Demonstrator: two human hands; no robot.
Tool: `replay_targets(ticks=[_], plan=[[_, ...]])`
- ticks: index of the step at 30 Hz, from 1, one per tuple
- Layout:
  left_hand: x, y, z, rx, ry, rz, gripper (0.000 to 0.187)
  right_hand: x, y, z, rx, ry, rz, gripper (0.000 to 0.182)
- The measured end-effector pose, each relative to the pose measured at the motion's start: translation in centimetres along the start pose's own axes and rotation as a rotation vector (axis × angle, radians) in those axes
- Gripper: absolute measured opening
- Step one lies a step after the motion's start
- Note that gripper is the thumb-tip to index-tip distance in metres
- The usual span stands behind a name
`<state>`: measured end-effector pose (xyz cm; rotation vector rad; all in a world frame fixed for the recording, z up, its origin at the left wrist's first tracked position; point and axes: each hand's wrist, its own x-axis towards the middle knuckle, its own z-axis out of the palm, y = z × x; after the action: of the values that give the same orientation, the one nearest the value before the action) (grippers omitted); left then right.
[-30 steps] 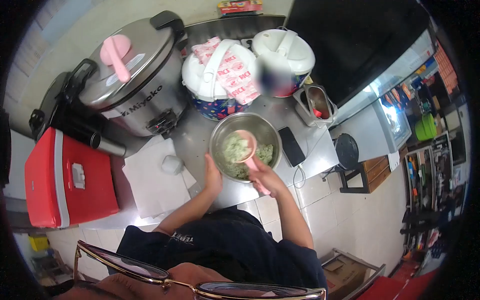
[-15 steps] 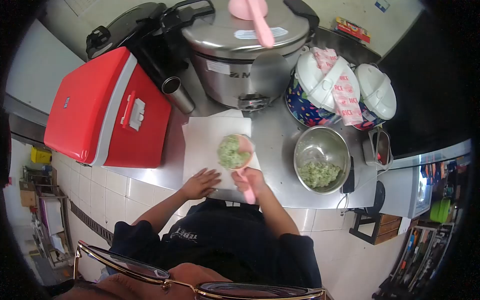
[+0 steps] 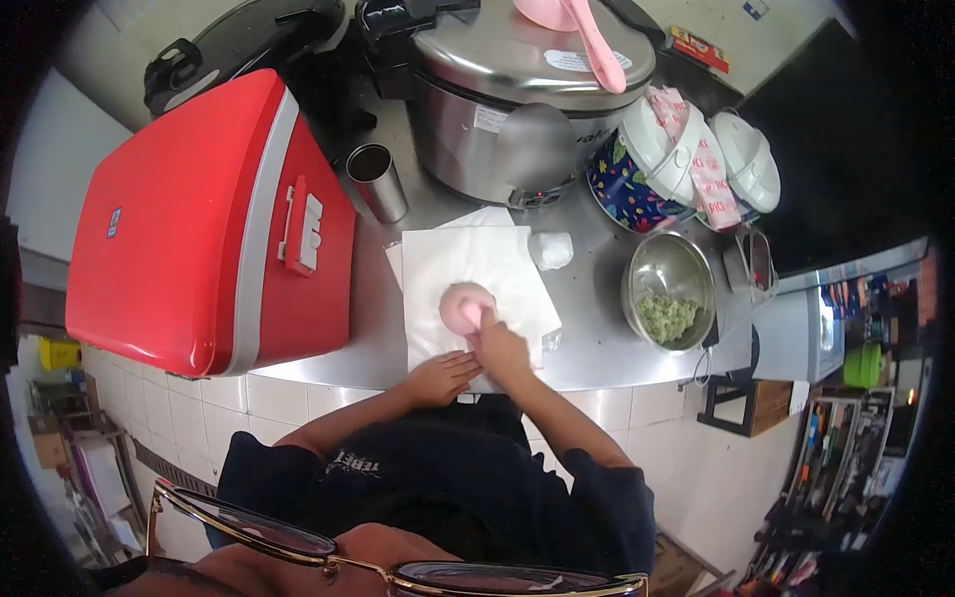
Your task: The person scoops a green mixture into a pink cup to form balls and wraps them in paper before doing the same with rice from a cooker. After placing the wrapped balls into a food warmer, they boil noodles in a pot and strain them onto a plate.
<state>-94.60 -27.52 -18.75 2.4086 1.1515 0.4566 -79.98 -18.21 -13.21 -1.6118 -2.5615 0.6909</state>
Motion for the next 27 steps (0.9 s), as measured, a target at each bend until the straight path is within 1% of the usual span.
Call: replay_targets(ticks=[1,2,3,5,6,7,8,10,12,14,16,18,19,20,22,23,24,25,26,27], plan=[[-0.1,-0.2,-0.2,0.009,-0.05,0.046,0.047,0.2,-0.3,0.7,0.005,0.002,0.02,0.047],[0.1,-0.6,-0.5,0.01,-0.057,0.06,0.047,1.2,-0.4,1.1,0.004,-0.009,0.089,0.049],[0.5,-0.4,-0.8,-0.021,0.005,0.053,0.047,1.8,-0.4,1.0,-0.003,-0.031,0.154,0.05],[0.1,0.1,-1.1,-0.085,0.069,0.039,0.048,2.0,-1.7,0.0,0.024,-0.031,0.186,0.049],[-0.2,0.4,-1.0,-0.094,0.058,0.056,0.048,1.8,-2.1,-0.5,0.041,-0.023,0.196,0.048],[-0.1,0.3,-1.1,-0.115,0.064,0.034,0.046,1.3,-2.3,-0.6,0.044,-0.061,0.196,0.046],[0.0,0.3,-1.2,-0.139,0.073,0.007,0.044,1.6,-2.3,-0.7,0.038,-0.055,0.207,0.046],[0.4,0.2,-0.8,-0.146,0.097,0.008,0.045,2.1,-2.0,-0.4,0.016,0.028,0.186,0.044],[-0.3,0.1,-0.5,-0.132,0.091,0.027,0.045,1.8,-2.1,0.4,0.046,0.026,0.222,0.044],[-0.1,-0.1,-0.5,-0.112,0.05,-0.001,0.045,0.9,-1.8,0.7,0.078,0.042,0.189,0.049],[0.0,0.3,-0.6,-0.083,0.016,0.044,0.046,0.9,-1.5,1.3,0.058,0.071,0.204,0.05],[0.4,0.3,-1.2,-0.074,0.025,0.052,0.048,1.7,-1.5,0.4,0.077,0.117,0.172,0.051],[0.3,0.1,-1.2,-0.057,0.041,0.074,0.047,1.6,-1.9,-0.4,0.084,0.094,0.203,0.052],[0.6,-0.4,-1.3,-0.041,0.055,0.079,0.047,1.1,-2.0,-1.4,0.079,0.111,0.192,0.052],[0.8,-1.0,-1.6,-0.084,0.008,0.067,0.045,-0.2,-1.6,-3.5,0.19,0.206,0.21,0.062],[0.9,-1.1,-1.7,-0.124,0.067,0.066,0.046,-0.3,0.4,-4.1,0.149,0.323,0.27,0.067],[0.9,-1.2,-2.3,-0.122,0.072,0.043,0.046,-0.4,3.4,-5.2,0.113,0.44,0.33,0.071],[0.9,-1.5,-2.8,-0.151,0.073,0.001,0.043,-0.8,6.2,-8.8,0.335,0.514,0.384,0.076],[0.8,-1.7,-3.1,-0.183,0.071,-0.039,0.039,-0.9,8.6,-11.0,0.164,0.872,0.341,0.069],[0.7,-2.2,-3.1,-0.16,0.199,-0.005,0.036,-1.4,12.3,-12.9,-0.014,0.927,0.388,0.062]])
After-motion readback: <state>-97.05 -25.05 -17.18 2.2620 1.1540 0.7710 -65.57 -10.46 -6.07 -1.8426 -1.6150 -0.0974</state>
